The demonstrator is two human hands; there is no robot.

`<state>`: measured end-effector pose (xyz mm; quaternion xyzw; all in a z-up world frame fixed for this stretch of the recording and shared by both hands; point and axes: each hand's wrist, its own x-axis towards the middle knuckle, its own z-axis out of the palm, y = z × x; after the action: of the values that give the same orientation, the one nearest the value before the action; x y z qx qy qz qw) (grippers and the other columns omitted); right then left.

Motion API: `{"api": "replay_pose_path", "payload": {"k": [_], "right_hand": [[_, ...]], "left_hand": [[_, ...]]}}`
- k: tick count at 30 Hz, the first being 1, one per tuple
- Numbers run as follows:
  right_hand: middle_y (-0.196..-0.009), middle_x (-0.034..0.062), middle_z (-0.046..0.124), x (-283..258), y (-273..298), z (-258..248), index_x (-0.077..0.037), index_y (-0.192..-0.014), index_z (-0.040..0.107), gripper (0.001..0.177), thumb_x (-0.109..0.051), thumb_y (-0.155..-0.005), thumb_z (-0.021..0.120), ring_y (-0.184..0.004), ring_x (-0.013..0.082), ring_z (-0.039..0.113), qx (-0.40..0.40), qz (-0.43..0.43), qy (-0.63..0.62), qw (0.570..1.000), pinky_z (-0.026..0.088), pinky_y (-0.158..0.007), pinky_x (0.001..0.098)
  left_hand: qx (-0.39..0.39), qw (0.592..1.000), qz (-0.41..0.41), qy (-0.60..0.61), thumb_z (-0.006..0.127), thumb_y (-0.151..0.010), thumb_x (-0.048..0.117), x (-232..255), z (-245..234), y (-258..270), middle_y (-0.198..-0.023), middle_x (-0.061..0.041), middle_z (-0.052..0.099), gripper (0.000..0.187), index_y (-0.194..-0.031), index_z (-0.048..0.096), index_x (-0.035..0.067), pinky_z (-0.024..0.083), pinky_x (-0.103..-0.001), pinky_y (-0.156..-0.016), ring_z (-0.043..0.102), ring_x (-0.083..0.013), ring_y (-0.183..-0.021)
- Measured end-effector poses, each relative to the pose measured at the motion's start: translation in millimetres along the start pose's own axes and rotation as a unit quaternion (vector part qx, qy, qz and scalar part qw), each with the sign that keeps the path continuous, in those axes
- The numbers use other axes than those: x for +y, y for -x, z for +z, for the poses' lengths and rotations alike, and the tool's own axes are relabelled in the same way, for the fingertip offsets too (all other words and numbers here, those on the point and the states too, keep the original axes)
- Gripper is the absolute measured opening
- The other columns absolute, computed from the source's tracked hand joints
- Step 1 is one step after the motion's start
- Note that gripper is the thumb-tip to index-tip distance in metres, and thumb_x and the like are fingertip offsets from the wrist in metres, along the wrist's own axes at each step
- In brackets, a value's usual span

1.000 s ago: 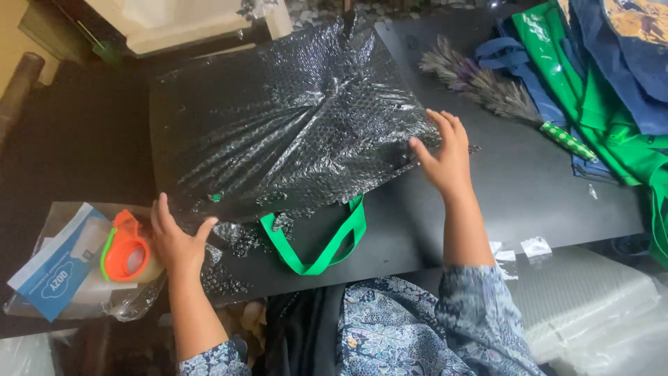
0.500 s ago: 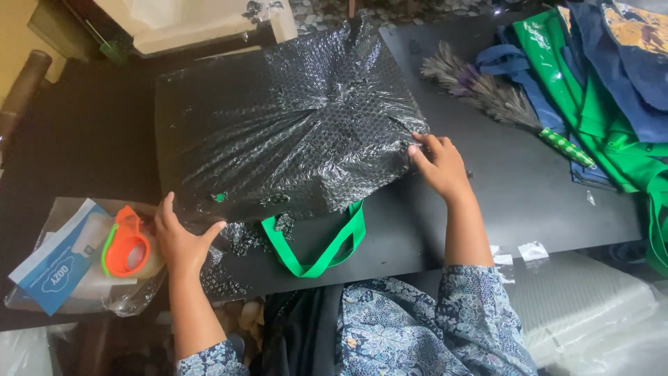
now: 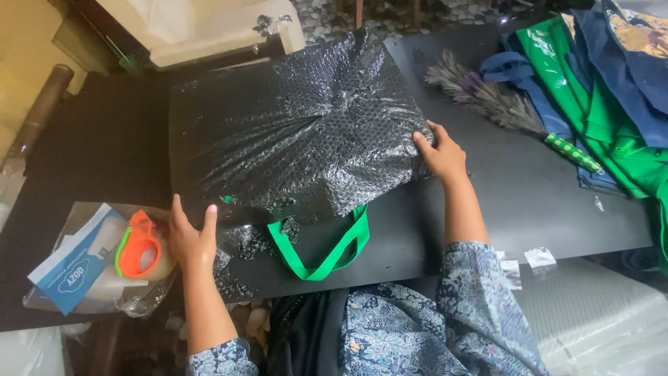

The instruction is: The person uses a tape dispenser to cut pieces of clear tape and secures a black bubble-wrapped package on a table. They fold the bubble wrap edges and press the tape to seal the package, then flip it over to continue sealing the other side.

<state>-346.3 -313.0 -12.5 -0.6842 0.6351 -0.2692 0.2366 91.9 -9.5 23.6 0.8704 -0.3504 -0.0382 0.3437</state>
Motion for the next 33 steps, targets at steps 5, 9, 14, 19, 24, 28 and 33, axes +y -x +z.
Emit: {"api": "replay_pose_path", "payload": {"k": [5, 9, 14, 19, 24, 28, 33], "right_hand": [[-0.123, 0.0172, 0.072, 0, 23, -17, -0.033, -0.141, 0.060, 0.063, -0.074, -0.093, 0.061, -0.121, 0.0400, 0.065, -0.027, 0.050, -0.003, 0.998, 0.045, -0.101, 0.0515], [-0.124, 0.0245, 0.071, -25, 86, -76, -0.026, -0.138, 0.063, 0.059, -0.064, -0.093, 0.063, -0.121, 0.0468, 0.064, -0.055, 0.076, 0.032, 0.995, 0.045, -0.102, 0.0564], [-0.120, 0.0148, 0.066, -13, 103, -98, -0.019, -0.133, 0.068, 0.048, -0.040, -0.091, 0.069, -0.114, 0.0379, 0.062, 0.068, -0.008, 0.095, 0.993, 0.047, -0.090, 0.0532], [-0.103, 0.0110, 0.069, -98, 76, -77, -0.013, -0.118, 0.077, 0.039, -0.045, -0.096, 0.078, -0.102, 0.0378, 0.066, 0.136, -0.135, 0.040, 0.981, 0.052, -0.085, 0.0500], [-0.104, 0.0085, 0.068, -128, 20, -12, -0.020, -0.095, 0.081, 0.040, -0.058, -0.091, 0.072, -0.106, 0.0326, 0.063, 0.044, -0.093, 0.160, 0.982, 0.047, -0.086, 0.0475], [-0.105, 0.0104, 0.068, -121, 9, 4, -0.019, -0.093, 0.081, 0.038, -0.056, -0.085, 0.076, -0.108, 0.0351, 0.061, -0.009, -0.058, 0.105, 0.993, 0.046, -0.089, 0.0505], [-0.101, 0.0031, 0.071, -99, -3, 18, -0.027, -0.089, 0.080, 0.030, -0.057, -0.087, 0.075, -0.103, 0.0324, 0.065, -0.026, -0.033, 0.010, 0.999, 0.047, -0.086, 0.0494]], "left_hand": [[-0.021, 0.999, -0.024, -0.020, 0.062, -0.095, 0.060, 14, -17, 10, -0.156, -0.022, 0.044, 0.083, -0.163, 0.034, 0.021, 0.025, -0.058, -0.119, 0.043, -0.0406, -0.143], [-0.059, 0.998, -0.018, 0.017, 0.072, -0.089, 0.048, 34, -50, 33, -0.156, -0.028, 0.042, 0.087, -0.161, 0.037, 0.014, 0.029, -0.059, -0.118, 0.040, -0.0459, -0.143], [-0.127, 0.986, 0.000, -0.109, 0.061, -0.087, 0.048, 54, -66, 43, -0.170, -0.011, 0.020, 0.083, -0.157, 0.032, 0.016, 0.029, -0.061, -0.115, 0.027, -0.0406, -0.150], [0.086, 0.903, 0.412, -0.090, 0.077, -0.085, 0.035, 108, -11, 45, -0.143, -0.022, 0.056, 0.061, -0.139, 0.063, 0.010, 0.039, -0.060, -0.101, 0.051, -0.0458, -0.132], [-0.067, 0.833, 0.535, -0.124, 0.076, -0.077, 0.061, 163, 54, 84, -0.153, -0.022, 0.046, 0.087, -0.147, 0.053, 0.014, 0.028, -0.069, -0.106, 0.037, -0.0447, -0.142], [-0.171, 0.833, 0.516, -0.102, 0.063, -0.086, 0.068, 161, 83, 97, -0.161, -0.021, 0.039, 0.088, -0.156, 0.045, 0.017, 0.017, -0.070, -0.117, 0.031, -0.0436, -0.150], [-0.168, 0.827, 0.522, -0.122, 0.060, -0.087, 0.071, 158, 88, 101, -0.163, -0.020, 0.035, 0.090, -0.157, 0.043, 0.018, 0.016, -0.067, -0.118, 0.029, -0.0430, -0.151]]}}
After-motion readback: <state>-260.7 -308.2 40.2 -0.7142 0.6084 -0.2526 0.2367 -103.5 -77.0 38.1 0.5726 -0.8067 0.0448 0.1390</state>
